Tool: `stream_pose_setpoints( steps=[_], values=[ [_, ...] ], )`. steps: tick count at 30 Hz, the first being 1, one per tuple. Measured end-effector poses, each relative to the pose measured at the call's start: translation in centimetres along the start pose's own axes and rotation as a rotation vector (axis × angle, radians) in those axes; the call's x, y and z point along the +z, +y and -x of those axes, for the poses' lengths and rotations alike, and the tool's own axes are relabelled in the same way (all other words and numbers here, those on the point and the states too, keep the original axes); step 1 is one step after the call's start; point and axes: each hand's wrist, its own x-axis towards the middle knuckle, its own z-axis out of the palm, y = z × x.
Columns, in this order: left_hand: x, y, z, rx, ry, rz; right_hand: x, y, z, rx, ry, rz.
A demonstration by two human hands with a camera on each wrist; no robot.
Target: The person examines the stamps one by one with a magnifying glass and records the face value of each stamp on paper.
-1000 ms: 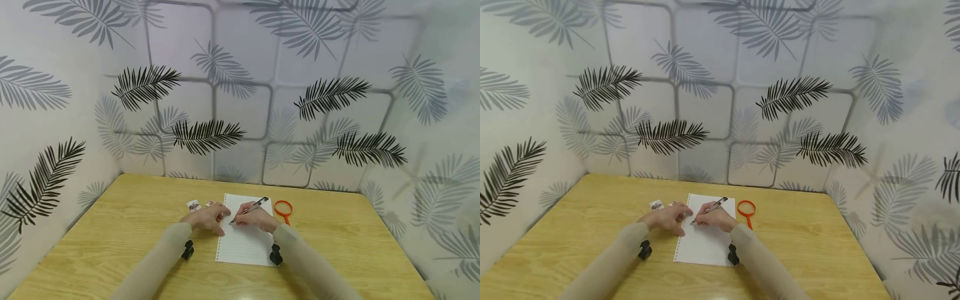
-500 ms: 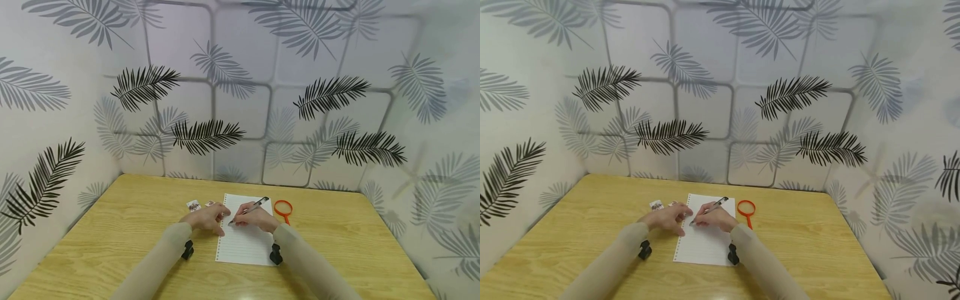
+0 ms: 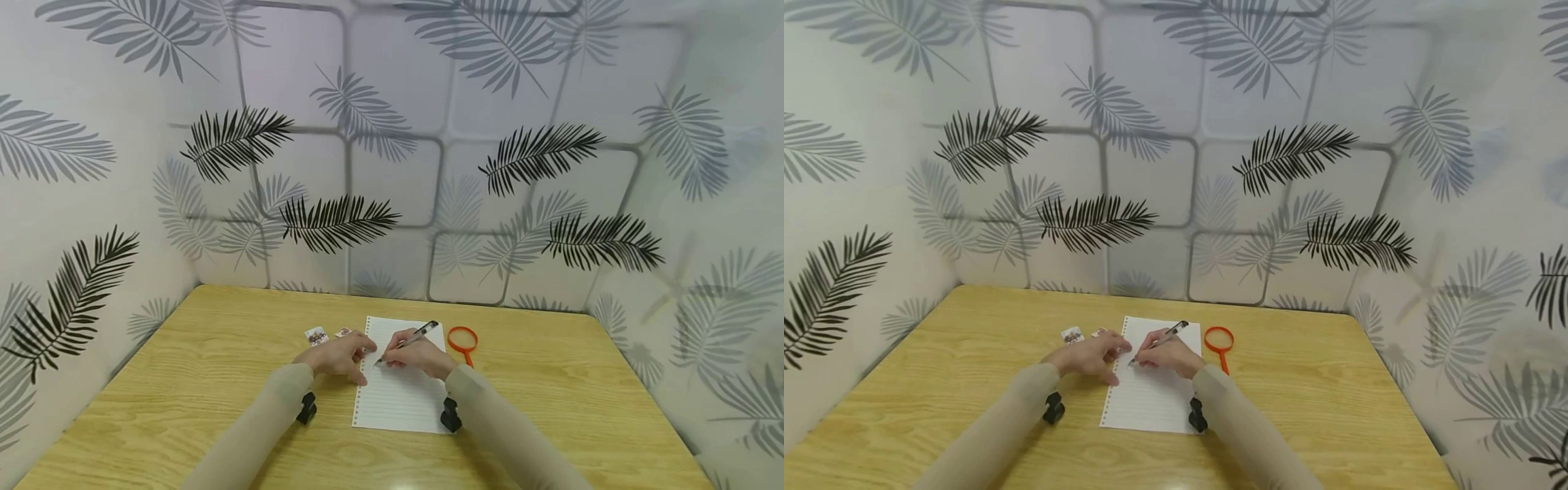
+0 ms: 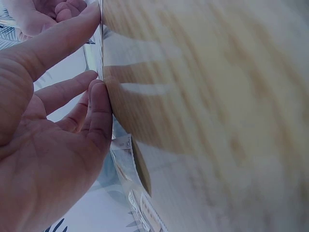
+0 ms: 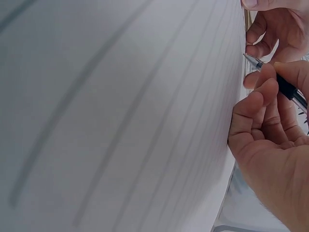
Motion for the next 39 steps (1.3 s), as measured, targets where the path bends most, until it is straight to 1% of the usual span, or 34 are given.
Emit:
stream_pose_setpoints(
  steps=[6,12,19,24,33,39],
  values=[
    [0.05,-0.10,-0.06,-0.006,0.005,-0.003,-0.16,0.01,0.02,-0.007,0.003,-0.016],
    [0.27,-0.13,0.06,-0.015,-0.001,0.007,-0.34,0.68,-0.15,-0.004,-0.020,-0.037],
    [0.14,-0.02,0.11,-0.018,0.003,-0.018,-0.27,0.66,-0.32,-0.006,-0.016,-0.025],
    [0.01,0.10,0.07,-0.023,0.000,-0.007,-0.31,0.41,-0.30,-0.006,-0.007,-0.013],
    [0.00,0.28,0.16,-0.032,-0.004,0.004,-0.31,0.35,-0.11,-0.024,-0.044,0.008],
    [-0.05,0.22,0.11,-0.028,-0.002,-0.005,-0.30,0.37,-0.20,-0.014,-0.020,0.016]
  ],
)
